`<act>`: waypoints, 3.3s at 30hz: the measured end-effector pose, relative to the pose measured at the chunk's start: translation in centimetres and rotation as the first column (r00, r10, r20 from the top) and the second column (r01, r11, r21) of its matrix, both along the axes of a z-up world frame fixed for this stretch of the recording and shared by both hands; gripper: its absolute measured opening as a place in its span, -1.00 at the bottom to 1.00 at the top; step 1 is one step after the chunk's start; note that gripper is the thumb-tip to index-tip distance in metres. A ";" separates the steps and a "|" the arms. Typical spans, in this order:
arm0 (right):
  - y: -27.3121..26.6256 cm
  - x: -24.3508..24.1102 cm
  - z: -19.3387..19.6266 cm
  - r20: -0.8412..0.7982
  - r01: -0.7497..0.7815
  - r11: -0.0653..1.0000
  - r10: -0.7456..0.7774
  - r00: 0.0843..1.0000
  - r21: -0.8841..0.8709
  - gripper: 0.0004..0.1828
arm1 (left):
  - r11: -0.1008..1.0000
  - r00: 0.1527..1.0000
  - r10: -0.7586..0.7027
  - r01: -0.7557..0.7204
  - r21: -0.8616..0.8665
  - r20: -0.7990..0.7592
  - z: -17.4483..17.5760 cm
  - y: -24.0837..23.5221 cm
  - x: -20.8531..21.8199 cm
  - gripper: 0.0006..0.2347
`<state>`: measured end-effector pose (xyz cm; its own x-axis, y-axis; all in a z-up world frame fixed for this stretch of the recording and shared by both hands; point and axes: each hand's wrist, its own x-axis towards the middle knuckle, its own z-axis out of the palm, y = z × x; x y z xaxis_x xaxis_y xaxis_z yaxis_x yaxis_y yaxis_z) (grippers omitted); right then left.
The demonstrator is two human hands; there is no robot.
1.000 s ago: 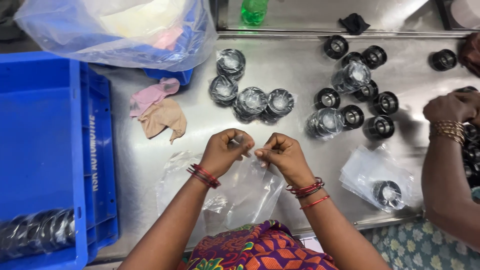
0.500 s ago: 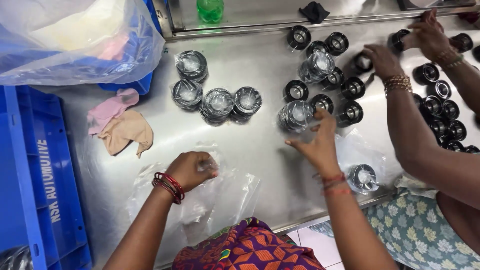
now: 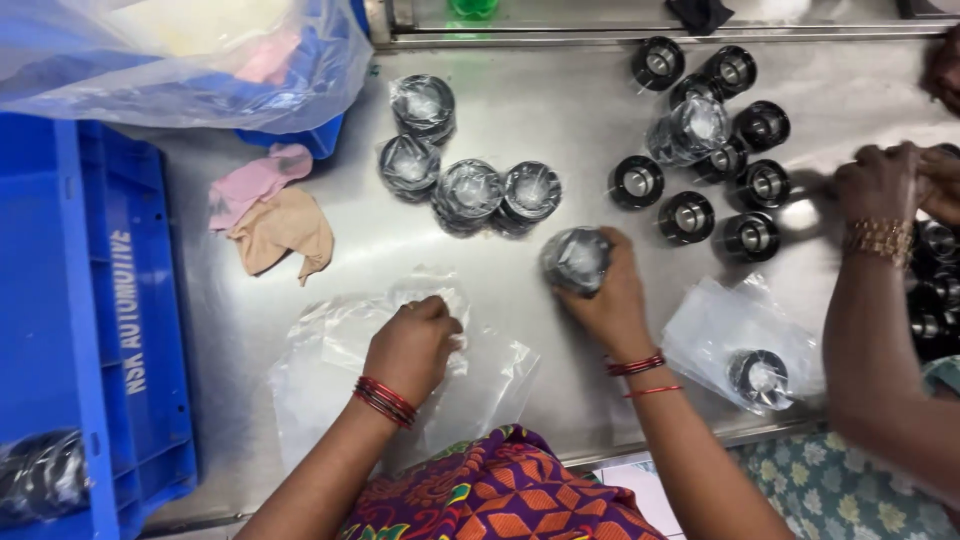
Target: Packing small circular metal parts into plastic bags on a production floor.
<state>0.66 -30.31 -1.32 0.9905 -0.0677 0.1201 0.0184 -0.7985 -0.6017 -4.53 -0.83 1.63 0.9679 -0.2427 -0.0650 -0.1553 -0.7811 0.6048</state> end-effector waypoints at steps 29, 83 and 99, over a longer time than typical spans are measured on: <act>4.3 -3.4 5.5 -0.624 -0.178 0.778 0.598 0.503 0.602 -0.24 | 0.731 0.958 -0.224 0.045 -0.680 -0.178 -3.8 -0.1 -1.7 -0.92; 13.2 -8.1 4.8 -0.280 0.092 0.326 0.595 0.753 0.941 -0.36 | 0.974 0.795 0.198 -0.092 -0.209 0.574 9.2 10.8 -6.0 -0.94; 12.9 -10.5 3.5 -0.434 0.136 0.529 0.493 0.754 0.838 -0.42 | 0.803 0.988 -0.067 -0.028 -0.596 -0.137 -3.6 9.1 -6.1 -0.95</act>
